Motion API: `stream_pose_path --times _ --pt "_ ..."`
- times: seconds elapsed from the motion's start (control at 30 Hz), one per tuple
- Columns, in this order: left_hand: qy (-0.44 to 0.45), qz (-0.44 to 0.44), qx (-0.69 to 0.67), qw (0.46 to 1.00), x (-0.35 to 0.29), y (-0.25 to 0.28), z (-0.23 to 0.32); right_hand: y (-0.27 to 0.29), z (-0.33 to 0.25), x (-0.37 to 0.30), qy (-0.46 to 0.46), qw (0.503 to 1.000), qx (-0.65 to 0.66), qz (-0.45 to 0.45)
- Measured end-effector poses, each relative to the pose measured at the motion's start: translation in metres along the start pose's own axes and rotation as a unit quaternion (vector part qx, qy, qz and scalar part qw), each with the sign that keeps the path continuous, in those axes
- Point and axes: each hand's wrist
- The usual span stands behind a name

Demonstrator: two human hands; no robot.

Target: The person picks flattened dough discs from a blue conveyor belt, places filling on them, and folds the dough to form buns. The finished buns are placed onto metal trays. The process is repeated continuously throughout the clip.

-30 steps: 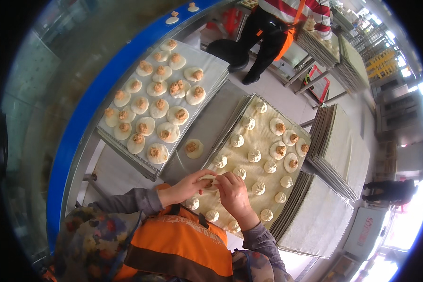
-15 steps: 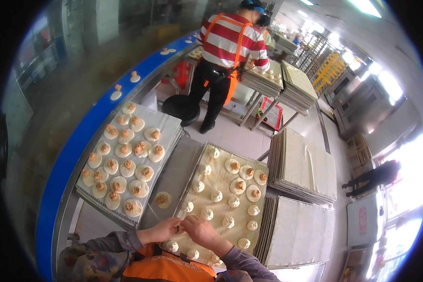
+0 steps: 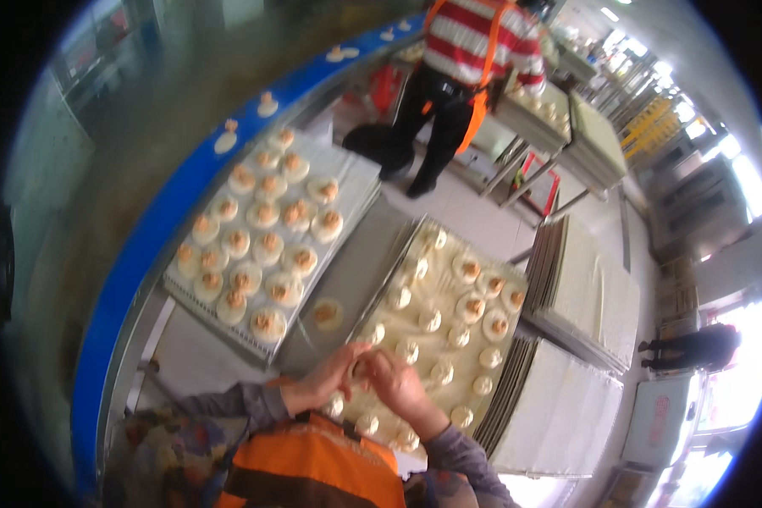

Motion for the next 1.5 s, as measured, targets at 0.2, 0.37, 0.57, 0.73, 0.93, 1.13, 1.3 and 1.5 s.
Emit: stream_pose_path --times 0.2,0.37,0.57,0.73,0.93,1.13,1.3,1.5 --pt "-0.017 0.02 0.019 0.999 0.002 0.004 0.008 -0.005 -0.001 0.008 0.005 1.0 0.015 0.025" --pt "-0.014 0.007 0.084 0.996 -0.003 0.013 0.015 -0.011 0.001 0.015 0.019 1.0 0.003 0.017" --pt "0.007 0.026 0.145 0.989 -0.002 0.022 0.017 -0.015 0.002 0.016 -0.037 0.998 0.045 0.034" --pt "0.06 0.001 0.048 0.997 -0.002 0.024 0.011 -0.017 0.001 0.016 0.026 0.999 -0.02 0.029" --pt "0.015 -0.037 0.03 0.999 0.001 0.029 0.011 -0.018 -0.001 0.015 -0.042 0.996 0.068 0.047" --pt "0.021 -0.02 0.088 0.996 -0.007 0.025 0.023 -0.017 -0.002 0.017 0.042 0.997 0.008 0.06" --pt "0.004 -0.062 0.087 0.994 -0.013 0.03 0.016 -0.015 0.001 0.016 0.107 0.993 -0.042 0.035" --pt "0.199 -0.036 -0.051 0.978 0.001 0.033 0.009 -0.015 0.002 0.017 0.112 0.992 -0.054 -0.002"
Point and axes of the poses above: each hand's wrist, its own x-axis towards the middle knuckle, its own y-axis out of the back of the hand, z = x × y, and after that the axes turned 14 degrees about y, right-handed
